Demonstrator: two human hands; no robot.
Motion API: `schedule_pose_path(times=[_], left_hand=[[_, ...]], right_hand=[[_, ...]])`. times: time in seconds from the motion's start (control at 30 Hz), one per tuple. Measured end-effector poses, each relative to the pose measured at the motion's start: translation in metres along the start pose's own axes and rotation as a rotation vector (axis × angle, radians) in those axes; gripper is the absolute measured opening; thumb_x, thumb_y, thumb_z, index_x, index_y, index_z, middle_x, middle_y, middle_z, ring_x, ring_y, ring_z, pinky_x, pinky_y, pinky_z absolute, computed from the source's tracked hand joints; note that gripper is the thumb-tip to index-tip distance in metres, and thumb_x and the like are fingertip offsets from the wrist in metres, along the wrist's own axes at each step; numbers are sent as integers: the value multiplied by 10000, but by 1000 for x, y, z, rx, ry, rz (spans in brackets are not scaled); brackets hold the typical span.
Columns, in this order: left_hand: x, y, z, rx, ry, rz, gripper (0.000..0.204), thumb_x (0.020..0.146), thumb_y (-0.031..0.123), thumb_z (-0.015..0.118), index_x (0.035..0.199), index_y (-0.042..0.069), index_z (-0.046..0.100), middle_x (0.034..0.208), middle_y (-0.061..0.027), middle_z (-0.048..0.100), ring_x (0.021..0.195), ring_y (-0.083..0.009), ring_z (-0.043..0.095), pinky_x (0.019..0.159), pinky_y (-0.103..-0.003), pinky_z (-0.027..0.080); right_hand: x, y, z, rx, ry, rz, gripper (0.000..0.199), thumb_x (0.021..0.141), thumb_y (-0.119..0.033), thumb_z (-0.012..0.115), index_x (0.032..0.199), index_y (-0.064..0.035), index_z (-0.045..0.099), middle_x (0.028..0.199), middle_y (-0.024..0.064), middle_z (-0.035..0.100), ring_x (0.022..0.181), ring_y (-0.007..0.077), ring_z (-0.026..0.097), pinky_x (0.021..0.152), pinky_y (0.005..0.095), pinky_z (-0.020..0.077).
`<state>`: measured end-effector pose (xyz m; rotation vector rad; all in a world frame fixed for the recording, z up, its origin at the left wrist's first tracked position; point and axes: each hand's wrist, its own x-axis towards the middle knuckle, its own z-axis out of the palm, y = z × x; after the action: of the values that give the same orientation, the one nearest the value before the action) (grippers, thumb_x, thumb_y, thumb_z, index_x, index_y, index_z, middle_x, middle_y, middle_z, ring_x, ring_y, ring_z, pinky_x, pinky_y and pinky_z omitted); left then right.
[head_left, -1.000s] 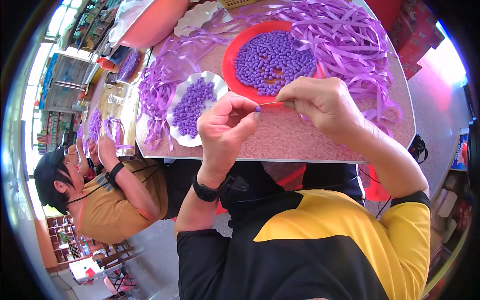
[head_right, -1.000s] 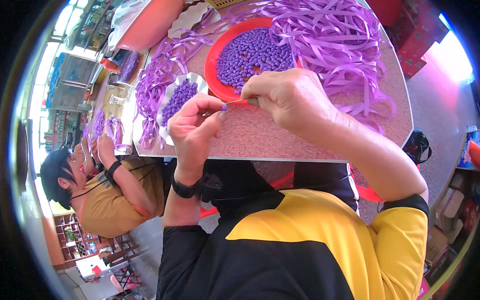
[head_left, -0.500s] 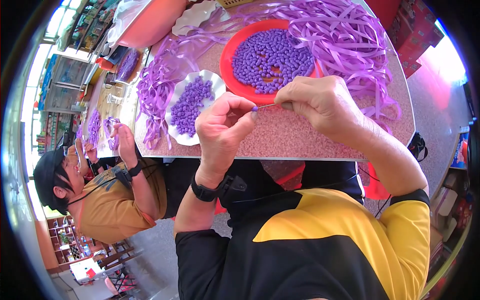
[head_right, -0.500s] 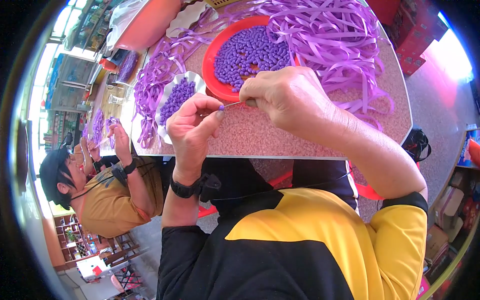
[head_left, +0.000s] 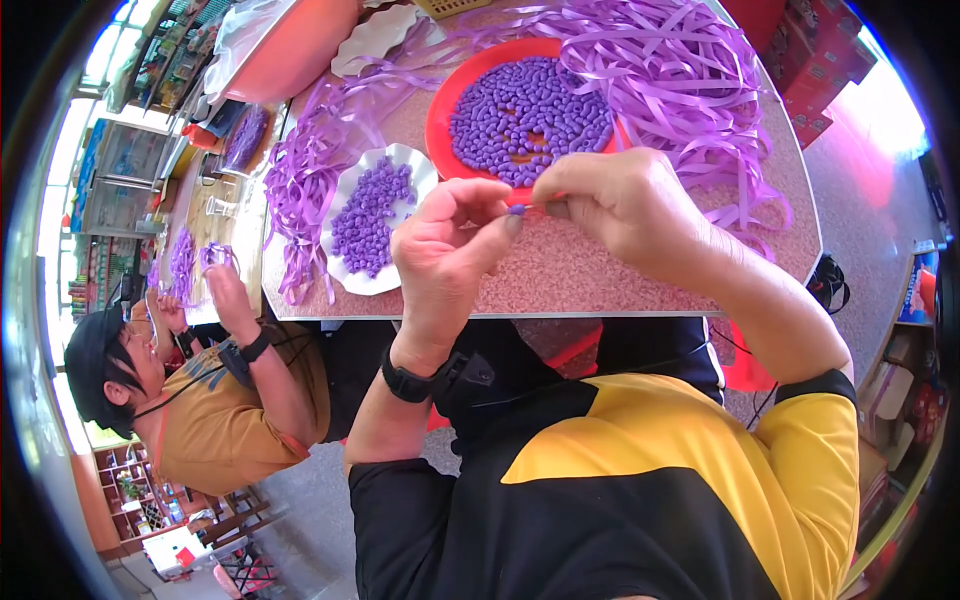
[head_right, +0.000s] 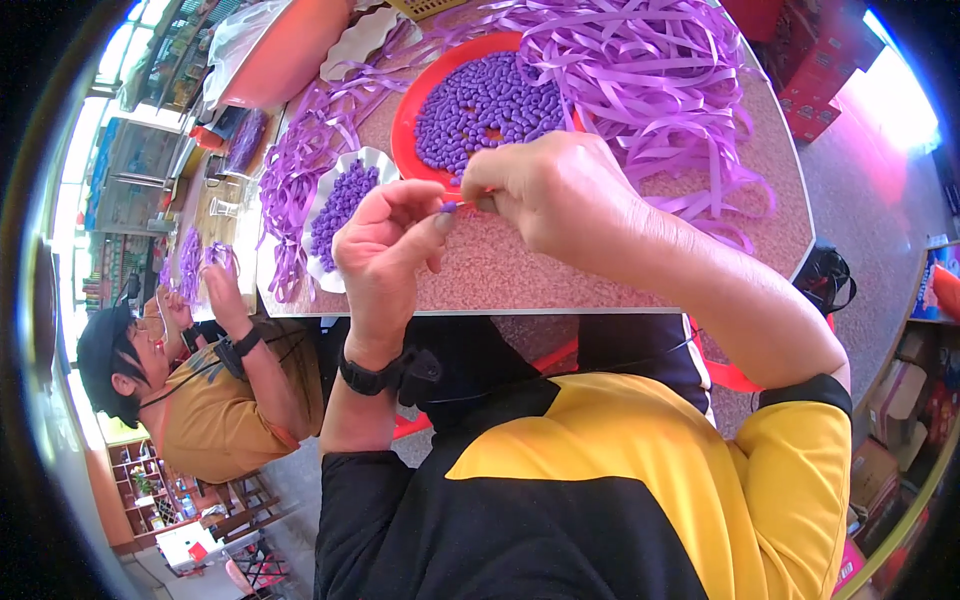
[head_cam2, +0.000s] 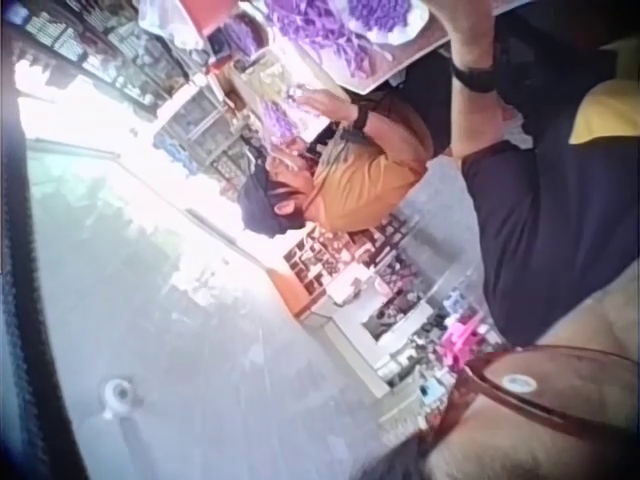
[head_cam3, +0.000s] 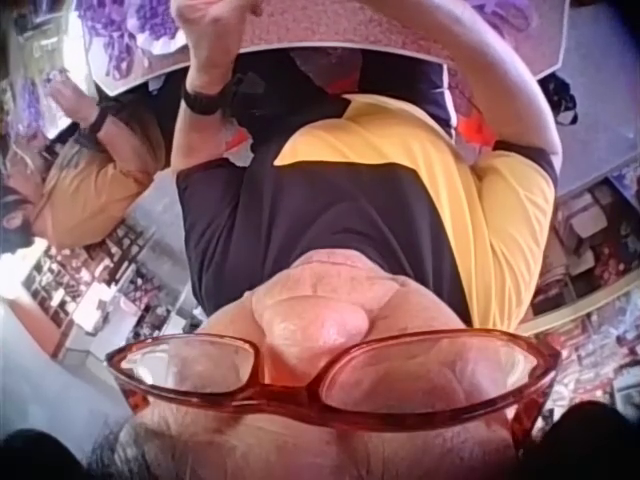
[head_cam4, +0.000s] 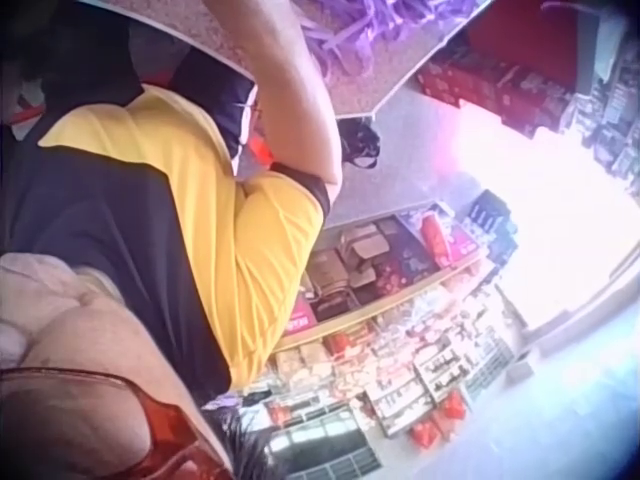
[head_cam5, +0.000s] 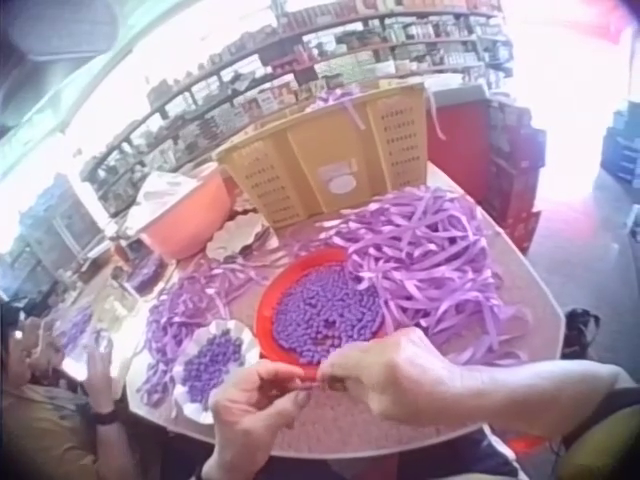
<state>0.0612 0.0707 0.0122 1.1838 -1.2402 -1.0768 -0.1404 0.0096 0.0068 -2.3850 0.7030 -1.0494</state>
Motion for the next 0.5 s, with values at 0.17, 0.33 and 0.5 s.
schedule_pose_path(times=[0.17, 0.33, 0.5], left_hand=[[5, -11, -4, -20, 68, -64, 234, 841, -5, 723, 1065, 6, 658, 818, 1, 613, 628, -33, 522, 554, -182, 426], [14, -17, 33, 651, -229, 251, 245, 767, 44, 733, 1002, 18, 668, 797, -84, 633, 666, -198, 611, 627, -333, 500], [15, -25, 44, 1079, -307, 423, 98, 775, 105, 680, 855, 53, 655, 831, -148, 628, 743, -348, 620, 666, -439, 503]], right_hand=[[15, 0, -19, 578, 89, 378, 176, 943, -92, 641, 1109, -90, 700, 680, -57, 506, 576, 11, 459, 510, 210, 386], [17, 0, -32, 582, 250, 59, 191, 967, -172, 626, 1086, -39, 694, 733, -33, 586, 522, 22, 441, 460, 187, 342], [14, -11, -46, 722, 298, 386, 164, 971, -135, 604, 1032, -2, 679, 732, -8, 610, 517, 26, 471, 459, 172, 366]])
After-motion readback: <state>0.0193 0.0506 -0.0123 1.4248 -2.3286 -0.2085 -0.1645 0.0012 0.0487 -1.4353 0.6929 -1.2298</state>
